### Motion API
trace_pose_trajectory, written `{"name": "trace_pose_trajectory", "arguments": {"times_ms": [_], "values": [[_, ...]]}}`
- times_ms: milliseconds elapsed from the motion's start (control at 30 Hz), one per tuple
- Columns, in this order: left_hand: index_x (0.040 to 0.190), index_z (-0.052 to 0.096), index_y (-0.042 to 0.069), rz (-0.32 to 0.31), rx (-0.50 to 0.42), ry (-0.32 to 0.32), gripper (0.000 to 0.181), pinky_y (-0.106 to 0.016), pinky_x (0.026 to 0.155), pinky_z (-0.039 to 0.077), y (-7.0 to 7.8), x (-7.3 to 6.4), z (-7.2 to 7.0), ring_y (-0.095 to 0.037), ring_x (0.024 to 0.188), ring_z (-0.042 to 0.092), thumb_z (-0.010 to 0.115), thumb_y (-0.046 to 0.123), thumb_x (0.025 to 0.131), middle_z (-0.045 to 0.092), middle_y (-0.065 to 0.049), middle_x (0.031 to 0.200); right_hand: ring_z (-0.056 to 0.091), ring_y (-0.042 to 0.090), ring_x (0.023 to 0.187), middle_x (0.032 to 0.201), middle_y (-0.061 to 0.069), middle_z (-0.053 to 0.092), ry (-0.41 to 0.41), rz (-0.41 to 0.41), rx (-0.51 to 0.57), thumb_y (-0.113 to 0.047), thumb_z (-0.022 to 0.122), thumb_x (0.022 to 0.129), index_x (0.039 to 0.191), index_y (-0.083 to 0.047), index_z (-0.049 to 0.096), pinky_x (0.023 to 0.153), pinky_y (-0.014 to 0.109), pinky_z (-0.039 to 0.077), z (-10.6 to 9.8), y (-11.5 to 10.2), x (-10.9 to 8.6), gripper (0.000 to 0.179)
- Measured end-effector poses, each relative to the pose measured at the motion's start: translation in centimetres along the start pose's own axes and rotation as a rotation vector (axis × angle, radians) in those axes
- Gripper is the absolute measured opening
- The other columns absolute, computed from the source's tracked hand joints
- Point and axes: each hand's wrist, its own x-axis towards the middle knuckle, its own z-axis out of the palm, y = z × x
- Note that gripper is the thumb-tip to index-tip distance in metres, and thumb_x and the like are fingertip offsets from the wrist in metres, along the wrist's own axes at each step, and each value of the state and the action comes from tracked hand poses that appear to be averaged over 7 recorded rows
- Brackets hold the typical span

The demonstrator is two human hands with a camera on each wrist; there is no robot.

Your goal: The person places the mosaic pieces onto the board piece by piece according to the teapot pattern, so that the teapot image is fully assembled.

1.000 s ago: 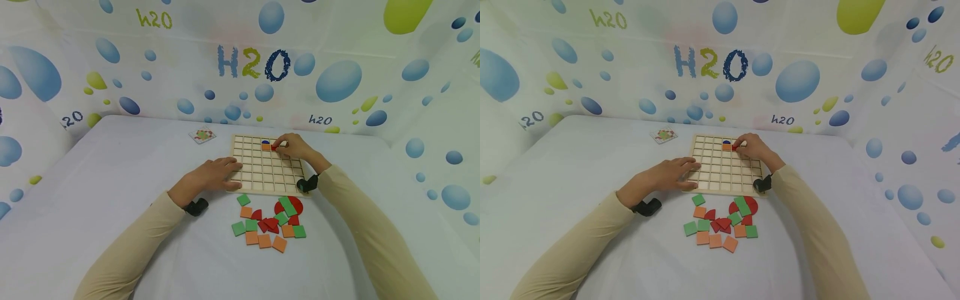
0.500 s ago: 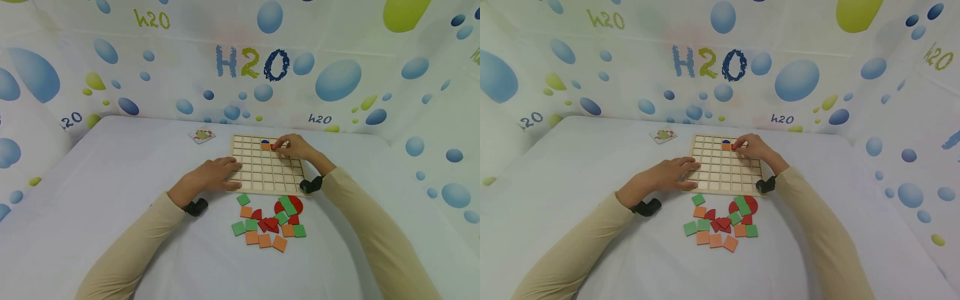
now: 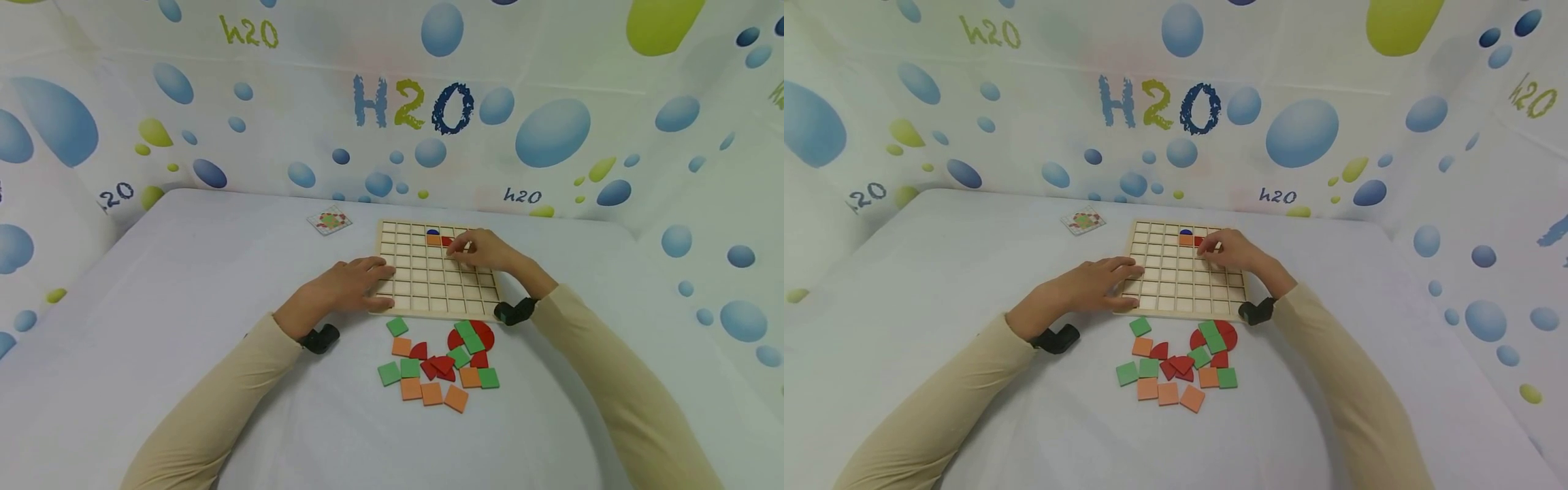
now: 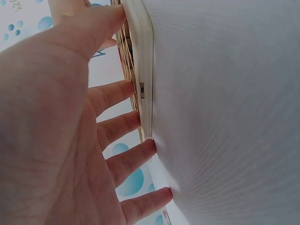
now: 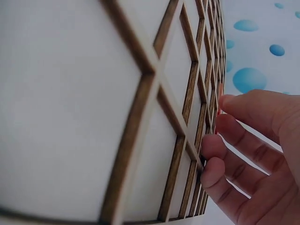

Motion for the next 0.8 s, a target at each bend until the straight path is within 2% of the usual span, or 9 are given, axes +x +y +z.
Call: {"name": "trace_pose_trajectory", "arguments": {"times_ms": [333,567,800], "values": [[0.149,0.039,0.011,-0.003,-0.007,-0.002,0.065,-0.056,0.109,0.030,0.1,0.0,0.1,-0.036,0.140,0.034,0.057,0.045,0.097,0.034,-0.016,0.153,0.057,0.018,0.071,0.090,0.007,0.065,-0.028,-0.043,0.008,-0.011,0.063,0.094,0.103,-0.002,0.071,0.066,0.028,0.046,0.1,-0.2,-0.8,0.015],[0.148,0.040,0.010,0.009,0.005,0.015,0.065,-0.057,0.107,0.032,0.2,-0.3,0.1,-0.037,0.140,0.034,0.057,0.045,0.096,0.034,-0.017,0.153,0.055,0.019,0.071,0.088,0.007,0.064,-0.107,-0.081,0.100,-0.014,0.065,0.094,0.107,-0.002,0.070,0.061,0.024,0.045,0.1,-0.3,-1.9,0.018],[0.149,0.039,0.010,0.006,0.006,0.012,0.065,-0.057,0.107,0.032,0.0,0.0,0.3,-0.037,0.140,0.034,0.057,0.045,0.097,0.034,-0.017,0.153,0.057,0.019,0.071,0.090,0.008,0.066,-0.164,-0.131,0.121,-0.014,0.064,0.095,0.107,-0.003,0.070,0.063,0.026,0.048,0.1,-0.4,-2.7,0.017]]}}
